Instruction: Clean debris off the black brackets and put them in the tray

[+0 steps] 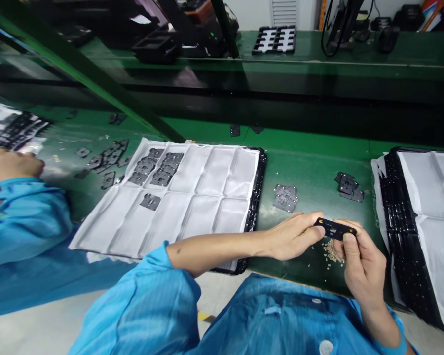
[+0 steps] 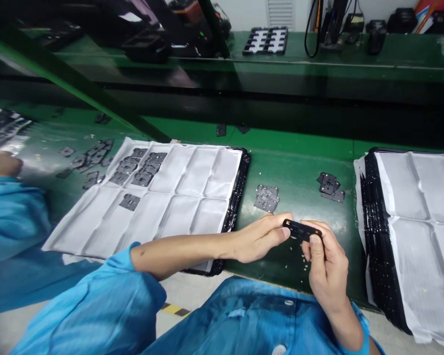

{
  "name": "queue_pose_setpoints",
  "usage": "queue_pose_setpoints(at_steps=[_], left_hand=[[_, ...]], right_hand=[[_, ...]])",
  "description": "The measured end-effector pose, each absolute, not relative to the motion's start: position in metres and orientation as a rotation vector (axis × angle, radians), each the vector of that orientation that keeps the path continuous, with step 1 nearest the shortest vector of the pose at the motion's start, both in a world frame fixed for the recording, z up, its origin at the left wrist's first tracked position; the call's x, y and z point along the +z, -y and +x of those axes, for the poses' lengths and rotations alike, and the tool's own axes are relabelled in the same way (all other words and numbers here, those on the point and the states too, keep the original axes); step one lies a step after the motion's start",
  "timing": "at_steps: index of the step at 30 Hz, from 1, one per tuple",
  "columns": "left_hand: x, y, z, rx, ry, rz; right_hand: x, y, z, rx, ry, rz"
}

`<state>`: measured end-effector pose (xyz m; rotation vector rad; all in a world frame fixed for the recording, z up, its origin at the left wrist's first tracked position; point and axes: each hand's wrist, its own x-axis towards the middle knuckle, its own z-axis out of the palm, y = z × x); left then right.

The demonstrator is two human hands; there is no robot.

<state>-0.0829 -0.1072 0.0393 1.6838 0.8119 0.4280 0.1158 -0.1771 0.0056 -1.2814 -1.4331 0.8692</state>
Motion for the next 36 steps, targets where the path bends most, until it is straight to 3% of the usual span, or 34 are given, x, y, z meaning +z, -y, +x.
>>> queue_pose_setpoints(at_steps=[17, 26, 36], left_hand=[[0.037, 0.103, -0.085, 0.400, -0.766, 1.792], [0.034, 0.104, -0.081, 0.791, -0.815, 1.569], [0.023, 0.112, -0.074, 0.875, -0.773, 1.305]], right_hand=[[0.008, 0.174, 0.118, 0.857, 1.353, -1.340], [0.016, 0.172, 0.113, 0.840, 1.402, -1.334], [0.013, 0.174, 0.111, 0.828, 1.439, -1.332]])
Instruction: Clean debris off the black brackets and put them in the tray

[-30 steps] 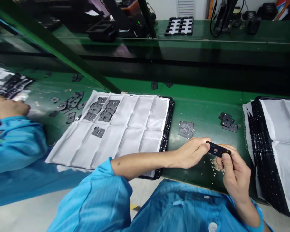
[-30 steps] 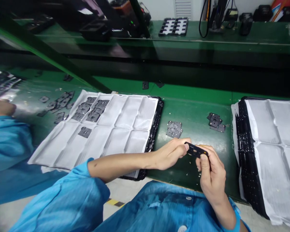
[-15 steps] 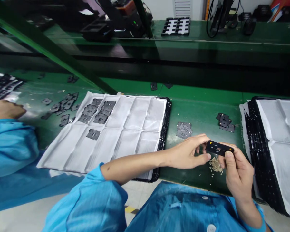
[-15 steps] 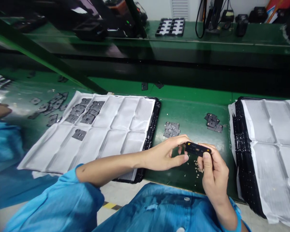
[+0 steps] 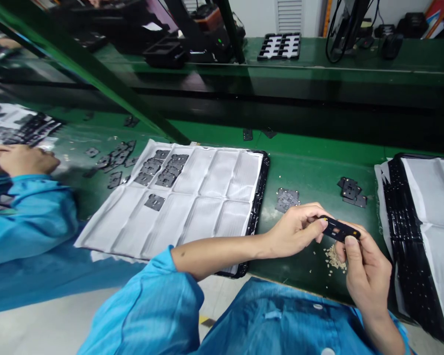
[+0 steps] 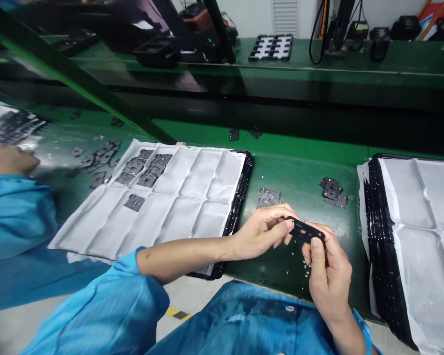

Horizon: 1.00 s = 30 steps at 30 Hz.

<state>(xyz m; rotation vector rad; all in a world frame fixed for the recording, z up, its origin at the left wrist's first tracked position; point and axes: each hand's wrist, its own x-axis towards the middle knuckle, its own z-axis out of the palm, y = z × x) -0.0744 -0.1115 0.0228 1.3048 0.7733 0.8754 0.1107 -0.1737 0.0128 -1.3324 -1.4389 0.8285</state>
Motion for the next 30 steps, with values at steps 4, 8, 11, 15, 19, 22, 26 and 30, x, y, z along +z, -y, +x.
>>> queue_pose_setpoints(at_steps=[4, 8, 11, 15, 19, 22, 26, 30], left_hand=[[0.021, 0.113, -0.074, 0.852, -0.778, 1.255], [0.022, 0.113, -0.075, 0.843, -0.782, 1.238], [0.023, 0.114, -0.075, 0.841, -0.772, 1.234], [0.027, 0.113, -0.076, 0.839, -0.814, 1.230], [0.031, 0.112, -0.075, 0.825, -0.886, 1.214], [0.031, 0.113, -0.075, 0.815, -0.925, 1.186], [0.029, 0.120, -0.072, 0.838, -0.948, 1.160], [0.029, 0.126, -0.070, 0.843, -0.926, 1.170]], right_hand=[[0.013, 0.175, 0.110, 0.830, 1.427, -1.317], [0.012, 0.176, 0.110, 0.840, 1.419, -1.332], [0.012, 0.176, 0.109, 0.843, 1.413, -1.327], [0.013, 0.175, 0.107, 0.834, 1.431, -1.303], [0.011, 0.177, 0.106, 0.790, 1.472, -1.288], [0.010, 0.177, 0.104, 0.791, 1.472, -1.306], [0.012, 0.177, 0.099, 0.850, 1.286, -1.371], [0.010, 0.175, 0.095, 0.877, 1.123, -1.348]])
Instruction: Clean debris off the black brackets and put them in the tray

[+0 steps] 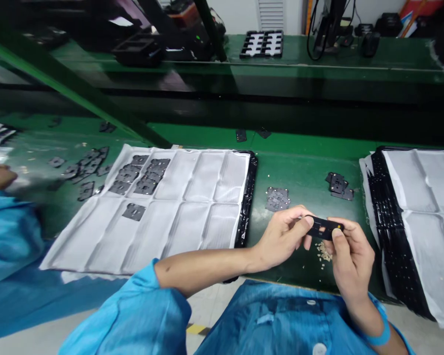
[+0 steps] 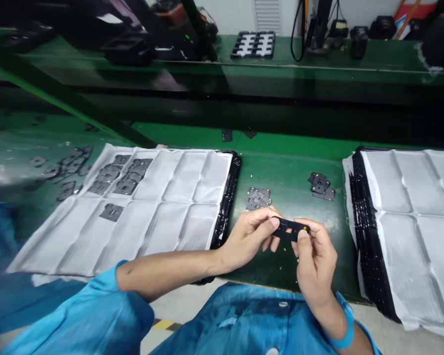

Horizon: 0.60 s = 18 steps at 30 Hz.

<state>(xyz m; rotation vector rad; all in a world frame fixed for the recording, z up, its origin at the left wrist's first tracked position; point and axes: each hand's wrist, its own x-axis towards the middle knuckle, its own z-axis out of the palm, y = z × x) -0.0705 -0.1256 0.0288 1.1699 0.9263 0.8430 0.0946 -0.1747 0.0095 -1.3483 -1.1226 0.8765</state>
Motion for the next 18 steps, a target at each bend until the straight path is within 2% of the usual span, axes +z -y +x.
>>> queue_pose_setpoints(at_steps=[18], left_hand=[[0.0219, 0.1310, -0.0647, 0.865, -0.833, 1.032]], right_hand=[[0.0052, 0.1713, 0.0957, 0.774, 1.170, -1.430]])
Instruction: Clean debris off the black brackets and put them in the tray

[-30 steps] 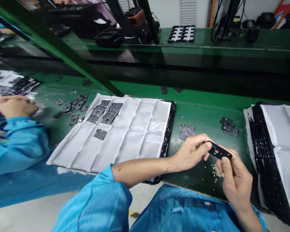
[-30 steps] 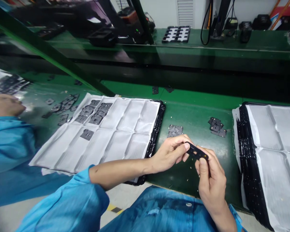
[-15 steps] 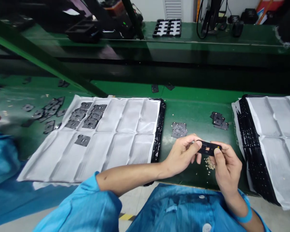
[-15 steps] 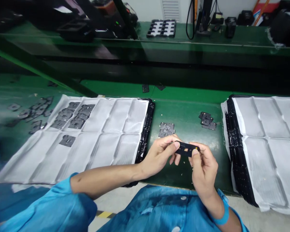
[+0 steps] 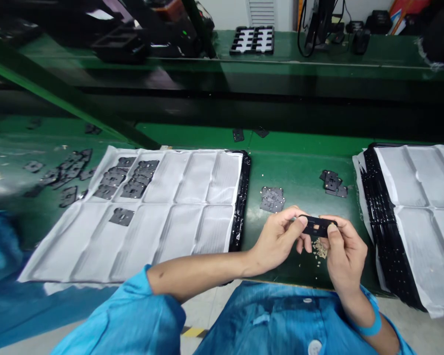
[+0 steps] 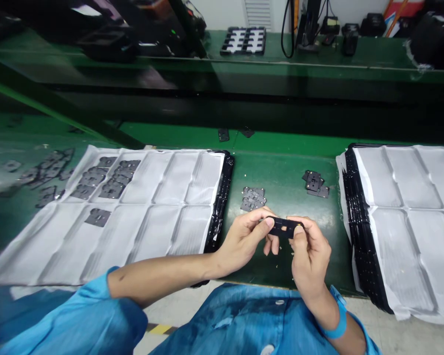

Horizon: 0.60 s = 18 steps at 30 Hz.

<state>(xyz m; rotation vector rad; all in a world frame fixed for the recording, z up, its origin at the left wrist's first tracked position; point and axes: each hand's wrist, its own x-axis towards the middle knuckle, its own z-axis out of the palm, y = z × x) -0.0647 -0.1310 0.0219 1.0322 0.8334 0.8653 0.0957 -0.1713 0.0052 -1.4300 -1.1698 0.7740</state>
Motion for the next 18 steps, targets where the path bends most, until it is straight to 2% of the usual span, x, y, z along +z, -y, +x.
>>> queue_pose_setpoints(at_steps=[18], left_hand=[[0.0229, 0.1308, -0.0638, 0.862, -0.821, 1.000]], right_hand=[[0.0041, 0.1726, 0.0979, 0.780, 1.216, -1.337]])
